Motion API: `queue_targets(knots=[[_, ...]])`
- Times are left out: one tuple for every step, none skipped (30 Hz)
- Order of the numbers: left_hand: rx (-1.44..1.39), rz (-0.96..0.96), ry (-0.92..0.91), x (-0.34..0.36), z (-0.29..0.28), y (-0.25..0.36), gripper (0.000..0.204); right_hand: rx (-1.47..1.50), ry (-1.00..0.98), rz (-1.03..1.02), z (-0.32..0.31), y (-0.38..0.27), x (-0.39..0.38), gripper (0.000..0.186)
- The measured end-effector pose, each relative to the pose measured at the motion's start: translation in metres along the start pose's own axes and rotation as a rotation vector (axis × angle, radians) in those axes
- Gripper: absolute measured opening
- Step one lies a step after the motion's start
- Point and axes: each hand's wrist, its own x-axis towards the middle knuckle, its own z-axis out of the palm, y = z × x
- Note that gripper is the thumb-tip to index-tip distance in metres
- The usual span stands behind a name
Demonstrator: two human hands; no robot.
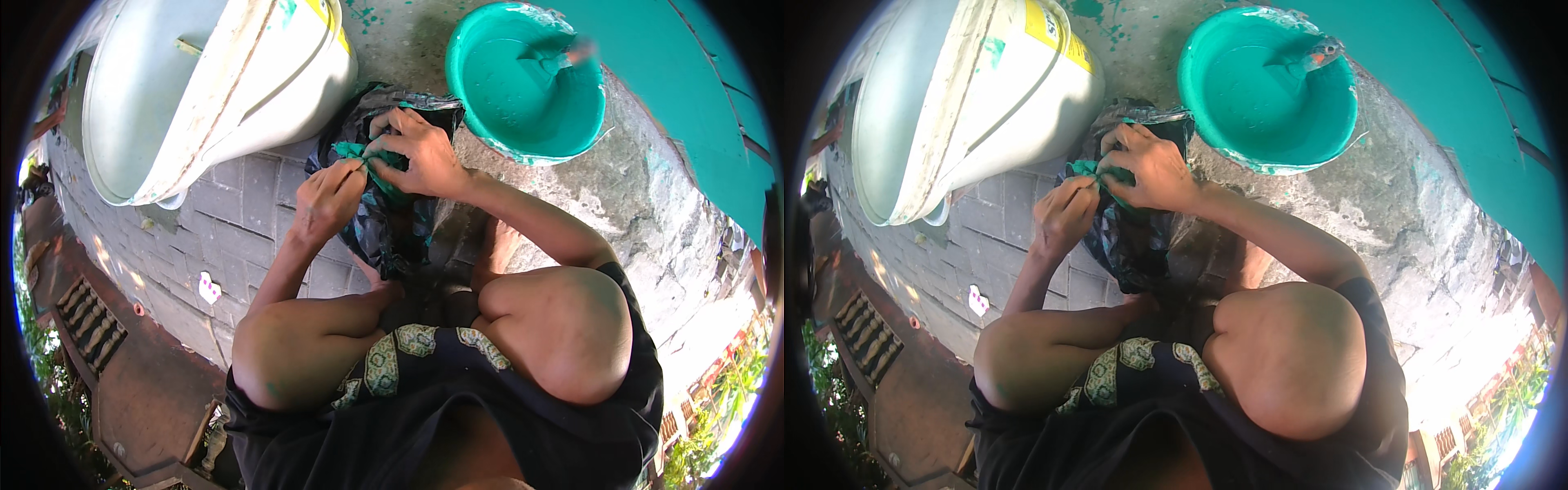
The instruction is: The person unties a plastic bag containing green paint and then stirs the paint in a small green bucket using a brush.
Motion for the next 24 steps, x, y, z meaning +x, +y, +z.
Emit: queue_targets(knots=[[0.024, 0.011, 0.003, -0.001, 0.001, -0.001, 0.015, 0.002, -0.014, 0.018, 0.0, 0.0, 0.002, 0.023], [0.047, 0.022, 0.007, -0.002, 0.002, -0.002, 0.016, 0.003, -0.027, 0.036, -0.002, 0.0, 0.003, 0.022], [0.057, 0.021, 0.019, -0.003, 0.004, -0.002, 0.016, 0.002, -0.041, 0.055, -0.003, -0.001, 0.005, 0.022], [0.067, 0.019, 0.031, -0.003, 0.007, -0.002, 0.016, -0.003, -0.036, 0.067, -0.002, 0.0, 0.005, 0.022], [0.077, 0.018, 0.044, -0.004, 0.008, -0.001, 0.016, -0.008, -0.031, 0.078, -0.001, 0.0, 0.004, 0.021], [0.079, 0.007, 0.044, -0.005, 0.01, -0.002, 0.016, -0.014, -0.026, 0.091, 0.0, 0.0, 0.003, 0.021], [0.082, -0.004, 0.045, -0.006, 0.012, -0.003, 0.016, -0.023, -0.043, 0.118, 0.001, 0.001, 0.002, 0.021], [0.085, -0.014, 0.045, -0.008, 0.014, -0.004, 0.016, -0.033, -0.06, 0.145, 0.0, 0.002, 0.002, 0.021], [0.09, -0.009, 0.048, -0.007, 0.015, -0.005, 0.015, -0.042, -0.077, 0.174, 0.0, 0.003, 0.002, 0.021], [0.095, -0.003, 0.051, -0.007, 0.016, -0.006, 0.015, -0.029, -0.086, 0.192, 0.0, 0.004, 0.002, 0.021], [0.1, 0.003, 0.053, -0.007, 0.017, -0.007, 0.015, -0.015, -0.094, 0.21, -0.001, 0.005, 0.002, 0.021], [0.104, 0.024, 0.058, -0.006, 0.017, -0.008, 0.015, -0.002, -0.102, 0.225, -0.002, 0.005, 0.003, 0.021], [0.108, 0.044, 0.063, -0.006, 0.017, -0.01, 0.015, 0.001, -0.101, 0.225, -0.002, 0.006, 0.003, 0.021], [0.111, 0.065, 0.068, -0.006, 0.017, -0.011, 0.015, 0.003, -0.1, 0.225, -0.002, 0.007, 0.001, 0.021], [0.116, 0.077, 0.077, -0.007, 0.018, -0.011, 0.015, 0.006, -0.101, 0.225, -0.002, 0.006, 0.002, 0.021], [0.121, 0.088, 0.086, -0.007, 0.019, -0.011, 0.015, 0.01, -0.119, 0.23, -0.004, 0.005, 0.002, 0.021], [0.126, 0.1, 0.096, -0.008, 0.02, -0.011, 0.015, 0.013, -0.137, 0.234, -0.007, 0.005, 0.003, 0.021], [0.124, 0.108, 0.091, -0.009, 0.021, -0.011, 0.015, 0.016, -0.155, 0.239, -0.009, 0.003, 0.004, 0.021], [0.122, 0.115, 0.087, -0.009, 0.021, -0.012, 0.015, 0.029, -0.152, 0.231, -0.01, 0.003, 0.004, 0.021], [0.121, 0.123, 0.082, -0.01, 0.021, -0.012, 0.016, 0.042, -0.149, 0.223, -0.011, 0.004, 0.004, 0.021], [0.134, 0.137, 0.083, -0.011, 0.02, -0.013, 0.016, 0.056, -0.147, 0.214, -0.011, 0.004, 0.004, 0.021], [0.148, 0.15, 0.083, -0.011, 0.02, -0.014, 0.016, 0.093, -0.173, 0.208, -0.012, 0.004, 0.005, 0.021], [0.16, 0.165, 0.085, -0.011, 0.02, -0.014, 0.017, 0.128, -0.199, 0.203, -0.014, 0.005, 0.006, 0.02], [0.179, 0.189, 0.085, -0.01, 0.019, -0.015, 0.018, 0.163, -0.225, 0.199, -0.017, 0.007, 0.008, 0.02]])
